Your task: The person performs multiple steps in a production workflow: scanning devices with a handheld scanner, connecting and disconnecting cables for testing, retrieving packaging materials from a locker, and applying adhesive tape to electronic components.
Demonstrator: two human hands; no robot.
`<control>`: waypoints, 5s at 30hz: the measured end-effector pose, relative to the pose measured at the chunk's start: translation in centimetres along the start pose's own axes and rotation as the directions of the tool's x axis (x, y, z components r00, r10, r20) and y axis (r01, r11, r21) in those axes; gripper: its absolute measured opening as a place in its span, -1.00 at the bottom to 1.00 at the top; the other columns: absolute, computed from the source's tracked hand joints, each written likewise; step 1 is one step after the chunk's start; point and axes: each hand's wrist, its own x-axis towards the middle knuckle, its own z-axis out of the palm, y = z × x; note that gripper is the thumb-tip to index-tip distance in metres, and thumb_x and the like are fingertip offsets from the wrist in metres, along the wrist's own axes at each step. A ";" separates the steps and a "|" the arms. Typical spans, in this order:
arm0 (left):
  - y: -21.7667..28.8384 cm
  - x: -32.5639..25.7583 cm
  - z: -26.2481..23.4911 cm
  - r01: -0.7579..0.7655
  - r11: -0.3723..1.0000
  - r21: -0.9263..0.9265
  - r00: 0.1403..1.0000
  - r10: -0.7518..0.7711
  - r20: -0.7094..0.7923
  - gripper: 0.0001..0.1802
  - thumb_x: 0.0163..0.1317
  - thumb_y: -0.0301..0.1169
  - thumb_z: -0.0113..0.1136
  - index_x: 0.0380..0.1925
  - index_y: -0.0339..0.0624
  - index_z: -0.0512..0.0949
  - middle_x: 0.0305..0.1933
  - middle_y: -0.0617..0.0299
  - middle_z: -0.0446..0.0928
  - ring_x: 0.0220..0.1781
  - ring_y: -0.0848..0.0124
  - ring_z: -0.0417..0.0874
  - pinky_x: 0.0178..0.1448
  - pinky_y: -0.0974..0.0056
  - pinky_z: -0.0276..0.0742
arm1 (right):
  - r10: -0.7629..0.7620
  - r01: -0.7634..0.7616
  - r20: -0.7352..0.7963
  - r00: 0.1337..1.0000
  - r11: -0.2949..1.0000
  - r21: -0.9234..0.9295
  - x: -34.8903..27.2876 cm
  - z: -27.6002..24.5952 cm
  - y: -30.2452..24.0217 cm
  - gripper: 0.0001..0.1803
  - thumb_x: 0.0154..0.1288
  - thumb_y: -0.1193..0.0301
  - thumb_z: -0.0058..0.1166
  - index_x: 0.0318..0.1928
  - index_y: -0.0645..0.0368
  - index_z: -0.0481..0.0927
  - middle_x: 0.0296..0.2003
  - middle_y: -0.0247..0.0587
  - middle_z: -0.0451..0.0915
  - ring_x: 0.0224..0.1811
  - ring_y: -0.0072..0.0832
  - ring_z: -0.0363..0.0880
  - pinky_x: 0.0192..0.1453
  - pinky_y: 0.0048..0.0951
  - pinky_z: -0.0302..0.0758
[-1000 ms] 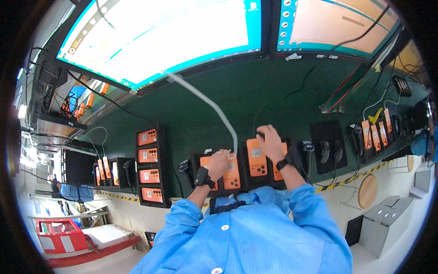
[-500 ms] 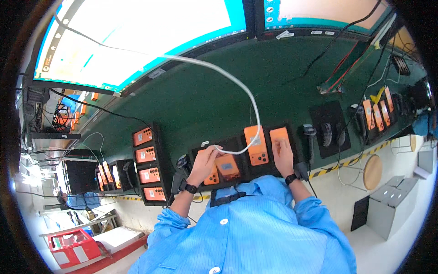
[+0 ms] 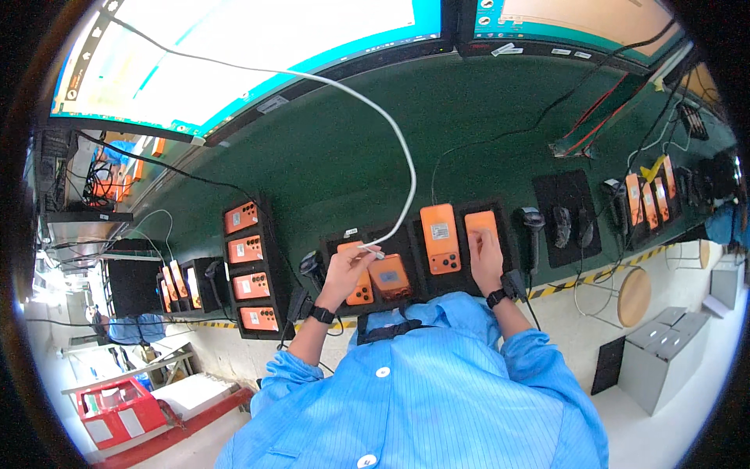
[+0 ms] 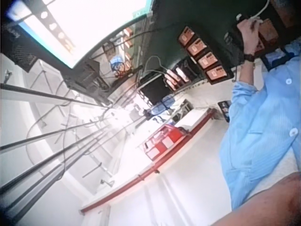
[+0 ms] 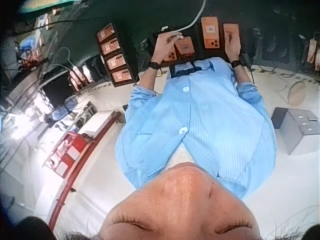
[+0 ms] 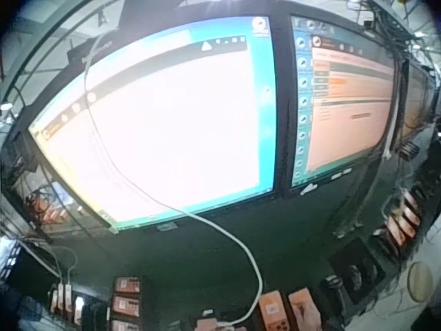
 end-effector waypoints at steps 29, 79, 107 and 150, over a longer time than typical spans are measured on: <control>1.5 -1.4 0.5 -0.220 0.879 0.424 0.973 0.228 0.032 -0.85 0.36 -0.40 -0.09 -0.21 -0.23 0.43 -0.19 0.07 0.47 -0.10 0.08 0.54 -0.05 0.14 0.46 | 0.033 -0.034 0.043 0.999 0.999 0.016 0.6 0.4 0.7 -0.79 0.36 0.32 0.00 -0.14 0.20 0.50 -0.39 -0.14 0.51 -0.35 -0.29 0.52 -0.24 -0.31 0.45; -48.8 -59.8 3.8 -0.109 0.470 -0.876 -0.225 -0.870 -0.439 -0.90 -0.02 -0.57 0.24 -0.44 -0.25 0.55 -0.44 0.17 0.61 -0.41 0.39 0.64 -0.30 0.30 0.58 | -0.637 0.406 0.770 -0.034 0.695 0.593 -36.3 43.2 -49.3 -0.85 0.27 0.40 0.06 -0.21 0.20 0.57 -0.37 -0.22 0.59 -0.35 -0.46 0.57 -0.23 -0.47 0.49; -36.6 -38.5 -71.4 0.252 0.876 0.410 0.545 0.221 -0.808 -0.51 0.06 -0.28 0.31 -0.04 -0.24 0.41 -0.06 -0.01 0.48 0.00 0.08 0.52 0.01 0.07 0.45 | -0.241 0.313 0.522 0.818 0.948 -0.054 -18.3 75.8 -66.3 -0.61 0.20 0.12 0.08 -0.41 0.26 0.58 -0.50 0.06 0.61 -0.38 -0.02 0.62 -0.25 -0.10 0.53; -36.8 -36.0 -80.1 0.262 0.728 -0.634 0.963 -0.157 0.218 -0.26 0.31 -0.10 0.12 0.36 -0.14 0.08 0.19 0.16 0.37 0.02 0.45 0.49 0.06 0.34 0.47 | 0.113 -0.280 0.349 0.930 0.835 0.475 -19.9 69.1 -69.5 -0.77 0.43 0.27 -0.07 -0.21 0.15 0.54 -0.53 -0.39 0.52 -0.53 -0.68 0.46 -0.42 -0.66 0.42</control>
